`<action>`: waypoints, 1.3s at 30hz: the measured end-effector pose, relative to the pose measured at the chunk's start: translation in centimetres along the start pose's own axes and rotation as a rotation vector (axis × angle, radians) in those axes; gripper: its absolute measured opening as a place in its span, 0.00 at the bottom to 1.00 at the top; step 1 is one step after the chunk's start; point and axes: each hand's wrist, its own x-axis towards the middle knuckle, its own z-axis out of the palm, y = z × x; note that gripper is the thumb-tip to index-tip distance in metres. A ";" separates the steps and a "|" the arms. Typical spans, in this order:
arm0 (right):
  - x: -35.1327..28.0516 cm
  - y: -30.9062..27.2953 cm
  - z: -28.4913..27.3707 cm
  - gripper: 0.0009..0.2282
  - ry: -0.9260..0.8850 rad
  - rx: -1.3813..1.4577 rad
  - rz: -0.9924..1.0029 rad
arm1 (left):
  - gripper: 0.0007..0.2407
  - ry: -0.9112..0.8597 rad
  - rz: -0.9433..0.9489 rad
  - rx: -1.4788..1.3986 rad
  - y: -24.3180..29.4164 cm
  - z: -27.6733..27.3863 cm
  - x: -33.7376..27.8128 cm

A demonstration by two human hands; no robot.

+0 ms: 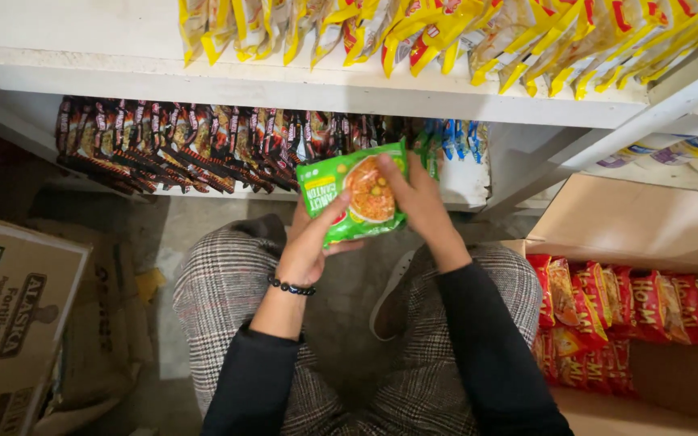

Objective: Organizing and stocking instant ramen packages on store shelves.

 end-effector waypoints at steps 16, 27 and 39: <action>3.0 1.7 -8.9 0.38 -1.056 0.114 0.091 | 0.30 -0.351 0.004 0.383 -4.9 0.4 5.2; 5.9 18.9 -13.9 0.34 -0.277 -0.244 0.361 | 0.29 -0.136 0.250 0.663 -22.5 9.9 16.5; 9.4 20.1 -10.6 0.34 -0.154 -0.584 0.471 | 0.40 -0.334 0.120 0.516 -24.8 13.2 23.5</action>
